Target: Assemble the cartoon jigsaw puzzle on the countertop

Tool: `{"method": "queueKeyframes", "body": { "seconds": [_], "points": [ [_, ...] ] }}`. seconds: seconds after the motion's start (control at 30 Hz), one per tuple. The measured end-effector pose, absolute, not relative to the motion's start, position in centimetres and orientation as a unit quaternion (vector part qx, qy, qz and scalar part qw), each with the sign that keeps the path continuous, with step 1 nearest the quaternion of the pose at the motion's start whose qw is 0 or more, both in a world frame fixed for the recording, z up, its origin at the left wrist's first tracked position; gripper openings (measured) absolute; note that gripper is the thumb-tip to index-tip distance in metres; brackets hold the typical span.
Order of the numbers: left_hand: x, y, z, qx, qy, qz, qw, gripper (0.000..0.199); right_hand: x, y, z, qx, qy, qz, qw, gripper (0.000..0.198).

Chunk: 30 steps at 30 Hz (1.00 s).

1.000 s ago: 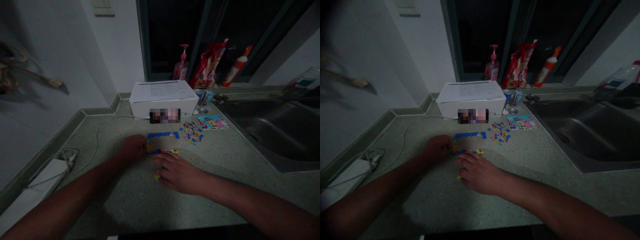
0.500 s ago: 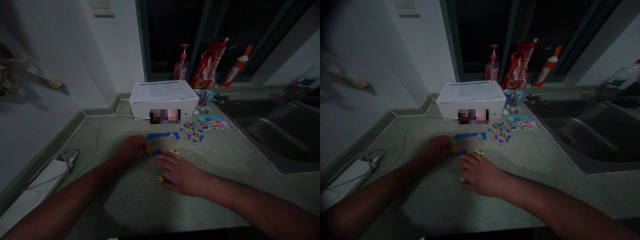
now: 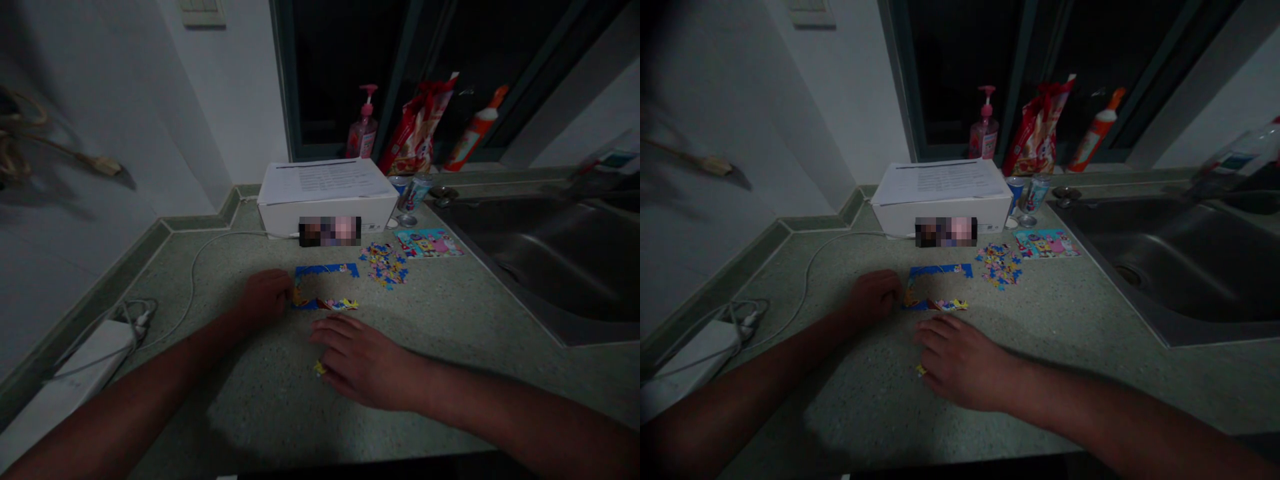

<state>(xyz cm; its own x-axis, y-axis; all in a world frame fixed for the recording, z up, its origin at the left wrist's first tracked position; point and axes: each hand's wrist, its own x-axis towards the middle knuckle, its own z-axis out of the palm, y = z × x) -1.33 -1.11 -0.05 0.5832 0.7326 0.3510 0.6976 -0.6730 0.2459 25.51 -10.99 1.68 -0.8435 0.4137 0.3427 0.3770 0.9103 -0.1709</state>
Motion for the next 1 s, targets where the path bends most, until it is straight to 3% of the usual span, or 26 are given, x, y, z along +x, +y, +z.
{"method": "queueKeyframes", "body": {
  "seconds": [0.17,1.0],
  "points": [
    [-1.26,-1.14,0.00,0.890,0.394,0.225,0.040,0.023,25.72,-10.76,1.90,-0.243,-0.941,0.112,0.209,0.013],
    [-1.28,-1.18,-0.06,0.892,0.392,0.222,0.038,0.023,25.53,-10.73,1.73,-0.236,-0.937,0.152,0.209,0.019]
  ]
}}
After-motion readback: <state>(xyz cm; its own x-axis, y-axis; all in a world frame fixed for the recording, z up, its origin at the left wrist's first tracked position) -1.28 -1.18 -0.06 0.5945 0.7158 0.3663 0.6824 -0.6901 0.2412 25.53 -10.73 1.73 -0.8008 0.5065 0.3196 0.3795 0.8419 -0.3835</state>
